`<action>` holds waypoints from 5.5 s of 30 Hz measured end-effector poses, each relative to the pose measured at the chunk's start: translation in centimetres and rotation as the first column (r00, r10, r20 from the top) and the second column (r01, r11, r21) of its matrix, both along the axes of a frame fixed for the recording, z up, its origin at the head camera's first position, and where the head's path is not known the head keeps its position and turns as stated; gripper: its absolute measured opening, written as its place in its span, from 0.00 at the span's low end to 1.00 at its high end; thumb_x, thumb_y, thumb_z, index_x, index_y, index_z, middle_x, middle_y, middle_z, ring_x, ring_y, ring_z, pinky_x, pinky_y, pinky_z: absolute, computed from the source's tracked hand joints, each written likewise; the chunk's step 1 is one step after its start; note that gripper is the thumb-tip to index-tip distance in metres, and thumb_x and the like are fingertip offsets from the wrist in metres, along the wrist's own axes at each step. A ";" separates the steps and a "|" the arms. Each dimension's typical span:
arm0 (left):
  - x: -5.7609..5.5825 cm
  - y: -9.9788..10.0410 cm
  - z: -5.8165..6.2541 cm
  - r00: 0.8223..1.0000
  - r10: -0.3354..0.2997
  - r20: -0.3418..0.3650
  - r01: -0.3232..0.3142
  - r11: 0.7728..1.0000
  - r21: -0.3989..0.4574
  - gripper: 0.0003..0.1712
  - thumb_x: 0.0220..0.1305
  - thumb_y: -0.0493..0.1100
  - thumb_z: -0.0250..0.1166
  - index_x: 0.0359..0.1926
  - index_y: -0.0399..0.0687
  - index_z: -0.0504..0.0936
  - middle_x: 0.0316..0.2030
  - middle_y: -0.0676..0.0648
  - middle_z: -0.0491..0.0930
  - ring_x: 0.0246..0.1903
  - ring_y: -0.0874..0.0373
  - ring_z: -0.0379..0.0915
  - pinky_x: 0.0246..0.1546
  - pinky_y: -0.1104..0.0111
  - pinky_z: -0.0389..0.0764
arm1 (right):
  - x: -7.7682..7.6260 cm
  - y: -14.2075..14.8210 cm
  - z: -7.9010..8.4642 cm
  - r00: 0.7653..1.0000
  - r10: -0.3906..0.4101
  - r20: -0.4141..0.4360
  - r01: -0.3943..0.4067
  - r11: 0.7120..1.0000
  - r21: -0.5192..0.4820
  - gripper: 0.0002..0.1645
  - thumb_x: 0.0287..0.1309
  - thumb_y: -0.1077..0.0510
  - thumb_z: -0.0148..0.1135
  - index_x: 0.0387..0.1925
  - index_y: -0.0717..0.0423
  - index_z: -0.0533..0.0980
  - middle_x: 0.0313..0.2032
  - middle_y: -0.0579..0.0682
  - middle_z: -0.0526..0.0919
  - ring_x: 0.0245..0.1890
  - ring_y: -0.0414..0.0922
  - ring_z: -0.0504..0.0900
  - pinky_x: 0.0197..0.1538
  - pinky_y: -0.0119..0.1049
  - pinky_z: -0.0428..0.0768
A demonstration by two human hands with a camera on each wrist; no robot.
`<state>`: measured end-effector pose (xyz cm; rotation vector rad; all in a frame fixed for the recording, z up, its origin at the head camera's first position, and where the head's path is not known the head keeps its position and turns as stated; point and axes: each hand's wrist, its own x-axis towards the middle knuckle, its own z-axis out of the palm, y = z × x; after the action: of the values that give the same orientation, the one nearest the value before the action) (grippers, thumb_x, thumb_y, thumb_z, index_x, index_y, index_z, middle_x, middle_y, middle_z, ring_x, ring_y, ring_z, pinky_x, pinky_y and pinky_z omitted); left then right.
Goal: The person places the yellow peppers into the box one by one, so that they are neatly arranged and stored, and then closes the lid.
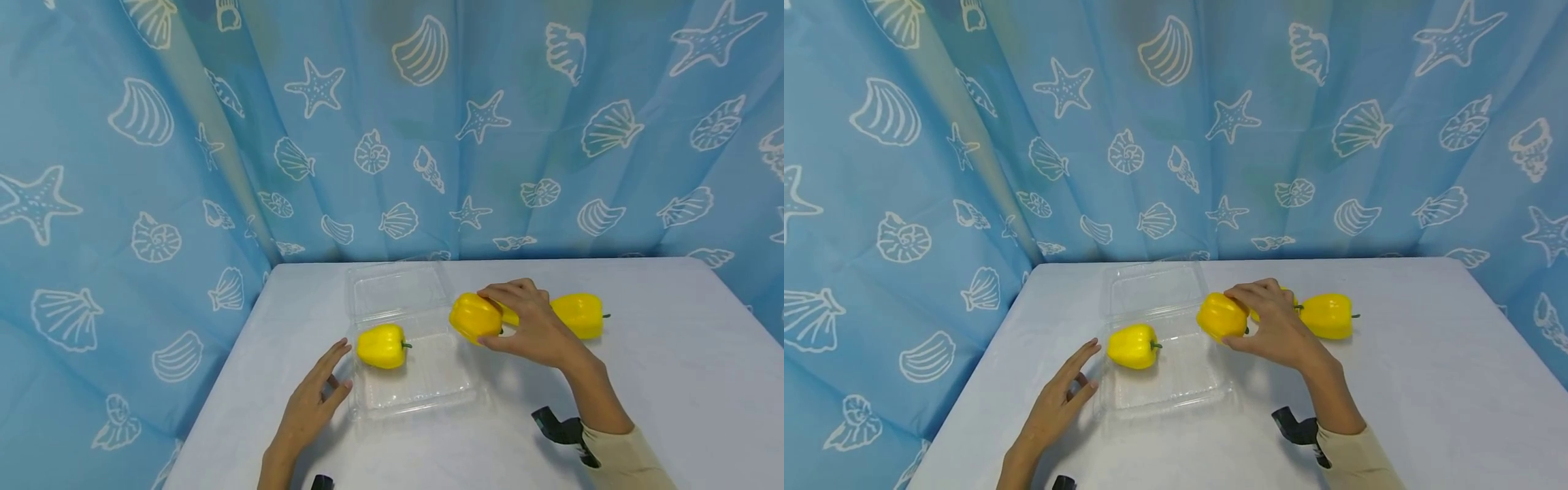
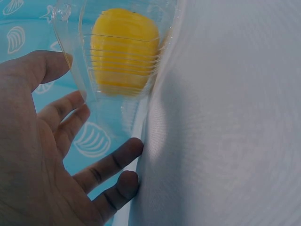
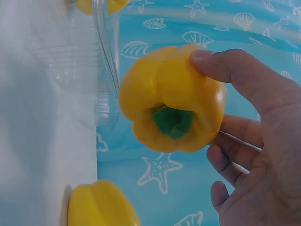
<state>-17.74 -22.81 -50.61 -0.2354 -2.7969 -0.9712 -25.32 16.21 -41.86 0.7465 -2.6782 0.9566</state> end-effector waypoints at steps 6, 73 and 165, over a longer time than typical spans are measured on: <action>0.0 -0.1 0.3 1.000 -0.002 0.006 0.002 1.000 0.000 0.34 0.70 0.58 0.61 0.74 0.73 0.63 0.73 0.69 0.56 0.37 0.66 0.71 0.29 0.70 0.73 | -0.5 -0.7 -0.1 0.999 0.035 -0.039 -0.036 0.999 -0.007 0.43 0.44 0.48 0.82 0.63 0.50 0.76 0.61 0.50 0.77 0.59 0.51 0.65 0.53 0.54 0.60; -0.2 -0.2 -0.1 0.999 -0.021 -0.031 0.020 1.000 -0.006 0.34 0.70 0.57 0.61 0.74 0.69 0.64 0.73 0.71 0.56 0.38 0.64 0.72 0.30 0.70 0.73 | -2.0 -5.9 -2.1 0.988 0.150 0.041 -0.154 0.979 0.131 0.42 0.43 0.51 0.82 0.63 0.48 0.77 0.60 0.47 0.77 0.59 0.50 0.65 0.58 0.58 0.60; 0.1 0.1 -0.2 1.000 0.000 0.000 0.000 1.000 0.009 0.34 0.69 0.59 0.61 0.74 0.74 0.63 0.73 0.71 0.56 0.39 0.63 0.72 0.30 0.69 0.72 | -1.9 0.2 -1.6 0.997 -0.052 -0.050 0.056 0.995 0.079 0.33 0.55 0.50 0.75 0.62 0.51 0.76 0.62 0.55 0.76 0.62 0.57 0.63 0.56 0.60 0.57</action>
<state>-17.60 -22.72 -50.78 -0.2348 -2.7924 -0.9831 -27.19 16.45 -43.43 0.7002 -2.6940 0.8121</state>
